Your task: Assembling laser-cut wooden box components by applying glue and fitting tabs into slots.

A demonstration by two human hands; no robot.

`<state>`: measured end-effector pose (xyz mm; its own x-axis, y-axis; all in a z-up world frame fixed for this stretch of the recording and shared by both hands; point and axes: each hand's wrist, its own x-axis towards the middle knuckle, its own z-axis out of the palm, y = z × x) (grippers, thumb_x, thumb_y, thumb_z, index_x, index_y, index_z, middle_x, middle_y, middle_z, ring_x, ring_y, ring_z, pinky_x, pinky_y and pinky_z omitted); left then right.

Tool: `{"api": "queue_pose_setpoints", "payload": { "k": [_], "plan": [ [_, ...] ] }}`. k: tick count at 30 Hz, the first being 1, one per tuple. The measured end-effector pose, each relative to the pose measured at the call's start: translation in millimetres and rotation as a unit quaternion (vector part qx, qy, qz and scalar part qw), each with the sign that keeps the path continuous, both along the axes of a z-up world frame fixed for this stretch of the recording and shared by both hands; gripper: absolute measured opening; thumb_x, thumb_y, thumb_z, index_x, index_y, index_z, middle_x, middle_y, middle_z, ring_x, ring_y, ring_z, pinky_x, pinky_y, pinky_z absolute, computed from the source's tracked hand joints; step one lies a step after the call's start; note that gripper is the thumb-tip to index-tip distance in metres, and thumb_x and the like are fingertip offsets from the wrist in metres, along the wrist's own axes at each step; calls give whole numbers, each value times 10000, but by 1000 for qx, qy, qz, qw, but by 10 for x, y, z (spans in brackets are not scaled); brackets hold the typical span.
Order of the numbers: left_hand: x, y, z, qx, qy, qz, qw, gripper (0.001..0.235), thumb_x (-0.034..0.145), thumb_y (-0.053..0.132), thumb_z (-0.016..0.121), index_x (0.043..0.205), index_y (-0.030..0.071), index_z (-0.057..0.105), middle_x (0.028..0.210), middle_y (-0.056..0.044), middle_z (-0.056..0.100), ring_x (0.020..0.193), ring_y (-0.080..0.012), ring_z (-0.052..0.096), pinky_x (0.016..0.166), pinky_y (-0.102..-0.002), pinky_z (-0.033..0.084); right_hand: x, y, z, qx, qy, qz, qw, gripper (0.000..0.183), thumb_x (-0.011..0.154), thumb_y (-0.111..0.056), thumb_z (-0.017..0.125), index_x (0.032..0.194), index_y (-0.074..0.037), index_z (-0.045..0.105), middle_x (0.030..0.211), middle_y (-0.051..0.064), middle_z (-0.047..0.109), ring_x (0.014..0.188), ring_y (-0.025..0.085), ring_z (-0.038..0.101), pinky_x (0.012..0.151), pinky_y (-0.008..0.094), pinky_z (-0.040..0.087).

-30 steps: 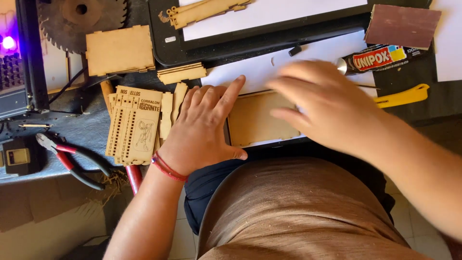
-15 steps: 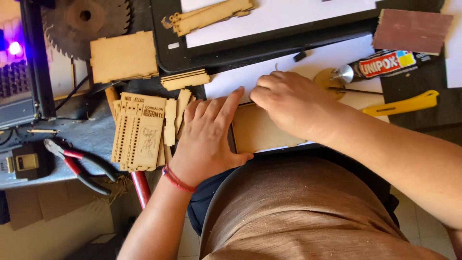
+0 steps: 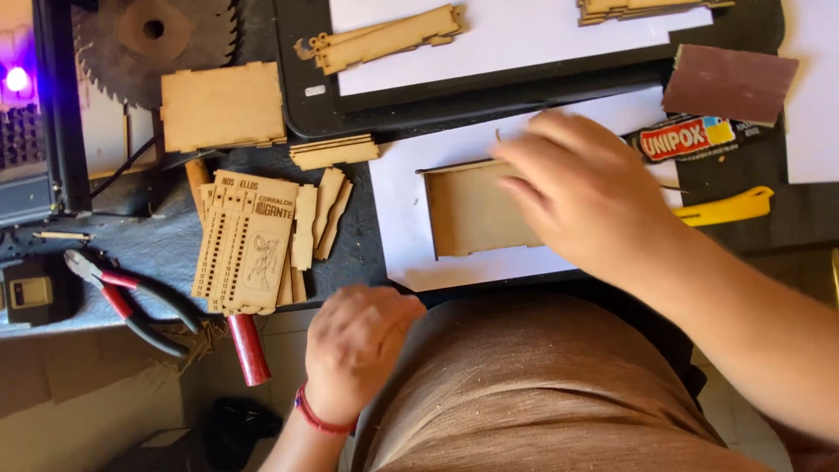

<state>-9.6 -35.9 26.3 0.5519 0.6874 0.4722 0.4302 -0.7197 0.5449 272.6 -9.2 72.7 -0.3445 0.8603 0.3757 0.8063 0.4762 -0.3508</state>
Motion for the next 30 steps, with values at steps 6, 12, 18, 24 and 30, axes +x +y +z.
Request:
{"api": "queue_pose_setpoints", "payload": {
  "k": [6,12,18,24,30],
  "plan": [
    [-96,-154,-90,-21,53,-4,998,158,947,271,646,894,124,620,659,2,549,544,-214,506,544,-361,424,-22,-884,-248,-192,231,-36,953,346,994,-328,418,891,-170,707,674,-35,685,584,105,654,613,264,502],
    [433,-246,179,10,-26,-85,996,400,993,377,507,1135,25,634,1110,-102,719,998,-267,716,916,-423,557,-499,-752,-141,-244,518,72,816,759,1042,-624,305,1414,25,437,1402,154,530,1327,246,529,1114,409,482],
    [654,-558,100,-99,-18,-127,987,874,993,670,301,1529,-17,232,1545,-262,399,1471,-451,411,1207,-617,301,-743,-687,3,-91,574,35,813,801,1087,-683,263,1511,-8,347,1566,156,417,1470,273,456,1300,454,381],
    [898,-539,324,-146,-79,-130,977,930,1012,778,106,1556,26,53,1403,-363,298,1303,-502,364,1134,-562,309,-954,-867,246,-134,572,26,809,1009,1039,-833,242,1570,12,95,1696,151,71,1599,217,110,1326,408,205],
    [647,-379,446,-158,-160,-36,974,1161,901,875,141,1529,-96,35,1642,-310,25,1593,-404,59,1365,-496,94,-847,-909,33,-217,502,241,802,862,1117,-643,202,1543,53,-75,1652,179,-171,1596,298,-116,1386,477,-17]
  ]
}}
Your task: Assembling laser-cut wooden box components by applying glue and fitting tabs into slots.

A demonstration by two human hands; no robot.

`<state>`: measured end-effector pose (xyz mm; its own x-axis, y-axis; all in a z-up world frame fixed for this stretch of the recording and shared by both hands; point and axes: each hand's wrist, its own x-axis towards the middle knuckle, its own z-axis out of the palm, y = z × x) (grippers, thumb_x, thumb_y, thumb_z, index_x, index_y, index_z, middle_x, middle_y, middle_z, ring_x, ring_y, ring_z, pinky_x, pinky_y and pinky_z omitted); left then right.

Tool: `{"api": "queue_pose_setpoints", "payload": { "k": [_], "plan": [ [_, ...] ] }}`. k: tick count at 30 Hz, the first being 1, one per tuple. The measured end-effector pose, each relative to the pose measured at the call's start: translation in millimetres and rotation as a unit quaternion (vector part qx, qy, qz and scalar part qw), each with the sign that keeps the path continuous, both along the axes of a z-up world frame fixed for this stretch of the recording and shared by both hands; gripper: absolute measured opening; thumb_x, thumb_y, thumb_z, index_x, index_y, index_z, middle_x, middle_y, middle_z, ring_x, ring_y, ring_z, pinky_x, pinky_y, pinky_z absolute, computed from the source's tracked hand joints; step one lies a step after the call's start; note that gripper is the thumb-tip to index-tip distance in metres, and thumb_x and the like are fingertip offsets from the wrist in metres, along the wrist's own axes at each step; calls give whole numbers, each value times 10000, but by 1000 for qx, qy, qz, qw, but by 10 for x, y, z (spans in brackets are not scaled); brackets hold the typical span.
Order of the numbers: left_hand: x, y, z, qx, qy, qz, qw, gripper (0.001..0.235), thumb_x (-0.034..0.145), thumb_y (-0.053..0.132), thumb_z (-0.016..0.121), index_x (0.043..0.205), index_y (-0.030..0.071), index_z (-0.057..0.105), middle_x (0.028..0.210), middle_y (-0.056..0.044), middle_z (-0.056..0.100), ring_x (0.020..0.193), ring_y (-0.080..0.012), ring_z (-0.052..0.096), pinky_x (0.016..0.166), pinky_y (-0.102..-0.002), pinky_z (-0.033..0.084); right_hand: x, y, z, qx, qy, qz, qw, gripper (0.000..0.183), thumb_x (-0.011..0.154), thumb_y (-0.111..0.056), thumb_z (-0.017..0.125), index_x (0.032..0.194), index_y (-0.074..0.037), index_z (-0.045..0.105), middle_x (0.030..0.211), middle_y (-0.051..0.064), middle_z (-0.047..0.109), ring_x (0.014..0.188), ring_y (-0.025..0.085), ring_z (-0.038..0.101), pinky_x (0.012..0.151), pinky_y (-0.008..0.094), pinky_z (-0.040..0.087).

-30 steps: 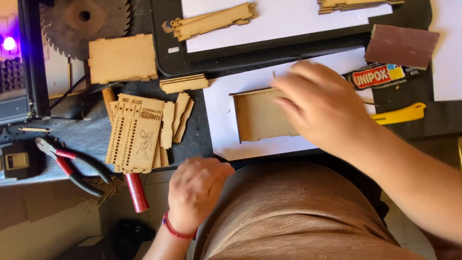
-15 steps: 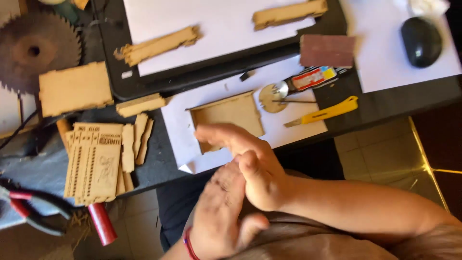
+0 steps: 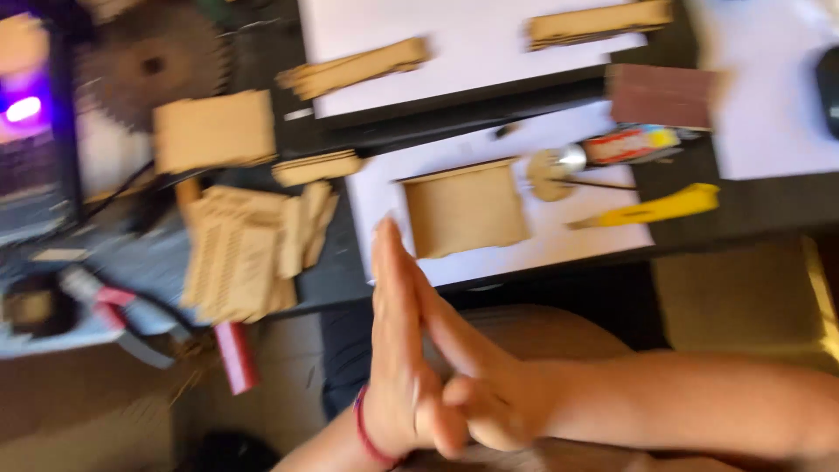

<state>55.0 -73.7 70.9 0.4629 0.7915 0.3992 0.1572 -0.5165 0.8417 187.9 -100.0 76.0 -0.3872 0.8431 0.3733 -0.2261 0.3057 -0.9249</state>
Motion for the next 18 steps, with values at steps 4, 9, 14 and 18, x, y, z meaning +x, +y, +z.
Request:
{"api": "queue_pose_setpoints", "payload": {
  "k": [4,9,14,18],
  "plan": [
    [-194,332,132,20,-11,-3,1000,880,1073,666,132,1512,-90,229,1605,-279,280,1557,-389,283,1338,-492,238,312,-45,-31,36,-129,67,989,751,1074,-514,342,1542,38,143,1653,227,120,1574,338,134,1308,471,162],
    [-331,600,28,213,176,40,960,226,966,162,657,1173,71,655,975,-30,738,882,-203,695,996,-462,478,1241,-101,-228,154,-464,-356,797,40,915,-11,699,883,-28,718,955,119,722,872,274,684,844,385,525],
    [-180,618,-76,242,196,47,949,109,906,167,748,1002,118,733,844,-16,694,743,-196,635,893,-424,482,1741,-16,-331,124,-589,-395,694,159,937,-88,747,1082,-23,747,1023,114,703,915,299,635,845,392,502],
    [234,698,31,267,250,-9,931,169,933,273,714,1071,175,706,919,14,678,731,-277,570,836,-433,422,1732,163,-367,127,-598,-357,707,161,872,-97,774,1024,-44,763,961,89,705,854,278,647,786,416,543]
  ]
}}
